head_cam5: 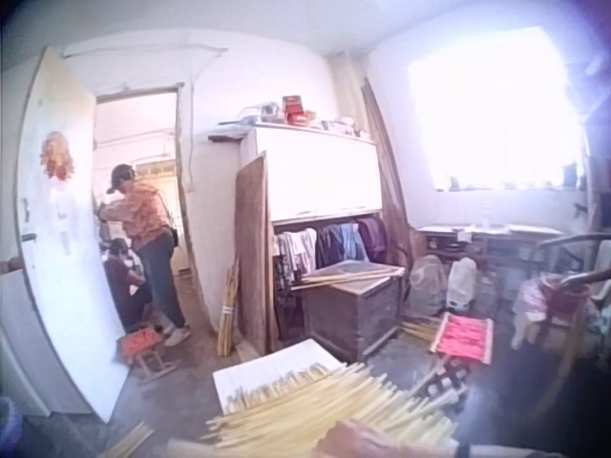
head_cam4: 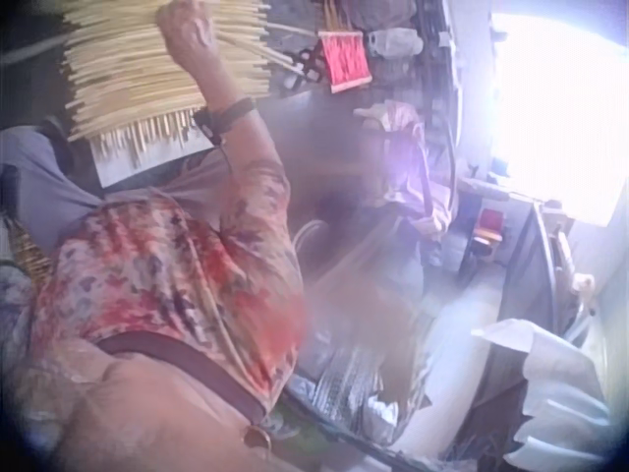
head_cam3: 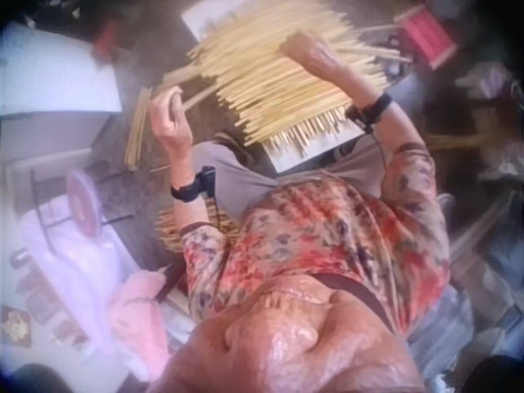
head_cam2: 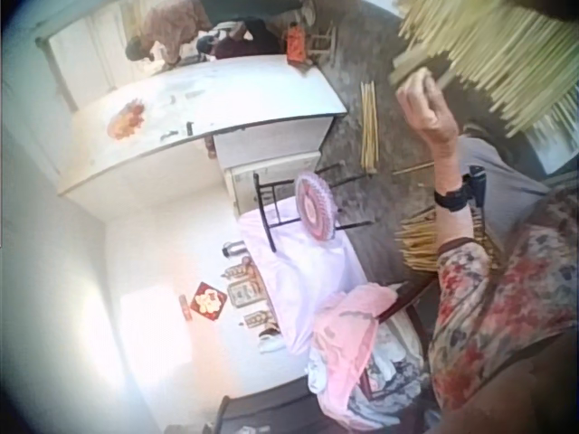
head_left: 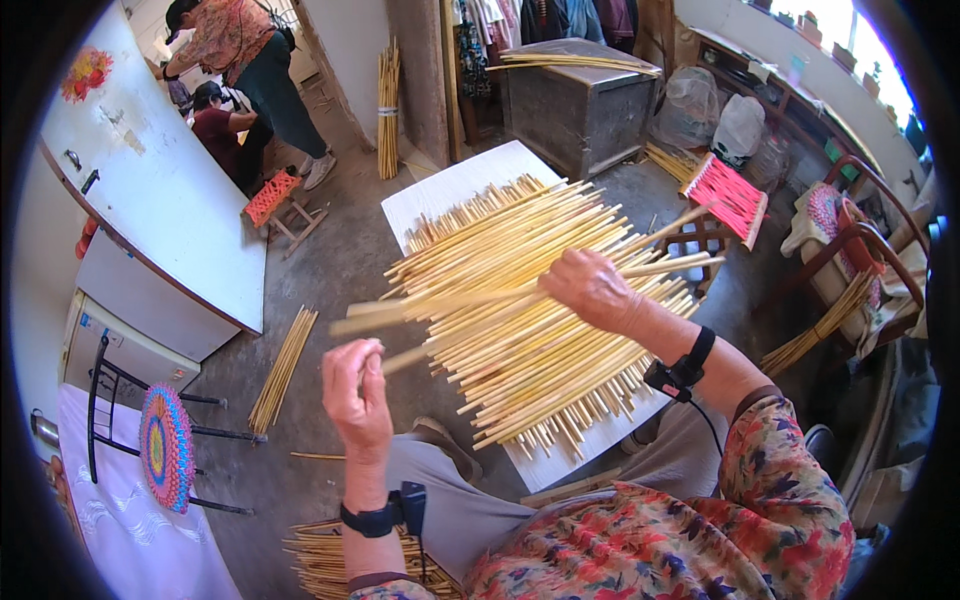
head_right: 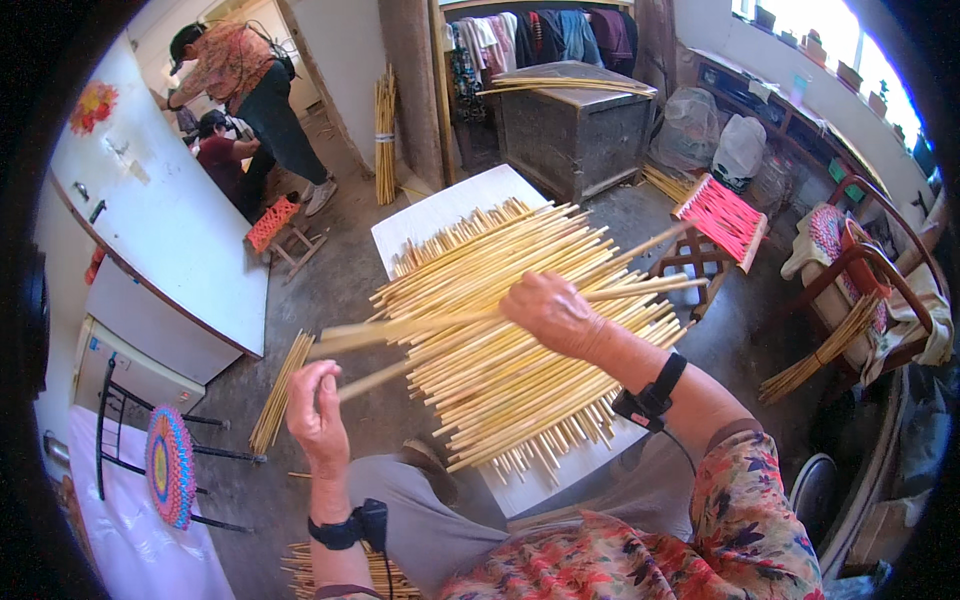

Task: The person assembles long bamboo sticks into a flat row on a table, aligning them and occasionally picking up or rearranging sticks from a pile.

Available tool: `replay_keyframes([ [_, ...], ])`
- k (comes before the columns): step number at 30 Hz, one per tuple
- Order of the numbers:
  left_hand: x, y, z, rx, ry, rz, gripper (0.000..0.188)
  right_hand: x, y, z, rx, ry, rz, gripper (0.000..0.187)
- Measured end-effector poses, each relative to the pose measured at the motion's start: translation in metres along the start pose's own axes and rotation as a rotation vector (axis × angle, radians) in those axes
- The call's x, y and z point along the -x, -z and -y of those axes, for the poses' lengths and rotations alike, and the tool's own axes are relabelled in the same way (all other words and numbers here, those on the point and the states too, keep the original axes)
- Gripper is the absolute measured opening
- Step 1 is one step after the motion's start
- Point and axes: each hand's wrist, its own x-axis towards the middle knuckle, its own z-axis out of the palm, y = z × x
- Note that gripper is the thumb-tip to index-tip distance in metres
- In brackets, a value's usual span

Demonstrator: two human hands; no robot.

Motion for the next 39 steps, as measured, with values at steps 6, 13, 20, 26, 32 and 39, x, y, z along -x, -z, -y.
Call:
replay_keyframes([
  [6,0.042,-0.081,-0.011,1.160,0.908,0.433,0.029,-0.038,-0.014,-0.003,-0.173,-0.036,-0.008,0.014],
  [13,0.007,-0.136,0.009,1.723,0.967,0.151,0.030,-0.055,-0.024,0.022,-0.131,0.085,0.074,0.021],
  [20,0.000,-0.147,0.044,1.686,0.951,-0.108,0.015,-0.078,-0.044,0.021,-0.257,-0.018,0.070,0.039],
  [26,-0.004,-0.144,0.051,1.692,0.880,-0.018,0.017,-0.071,-0.046,0.010,-0.378,-0.177,0.108,0.031],
  [32,-0.002,-0.147,0.053,1.709,0.927,0.000,0.016,-0.065,-0.053,0.008,-0.376,-0.113,0.009,0.023],
  [39,-0.006,-0.140,0.055,1.693,0.907,0.089,0.023,-0.070,-0.063,0.001,-0.573,-0.253,0.052,0.016],
])
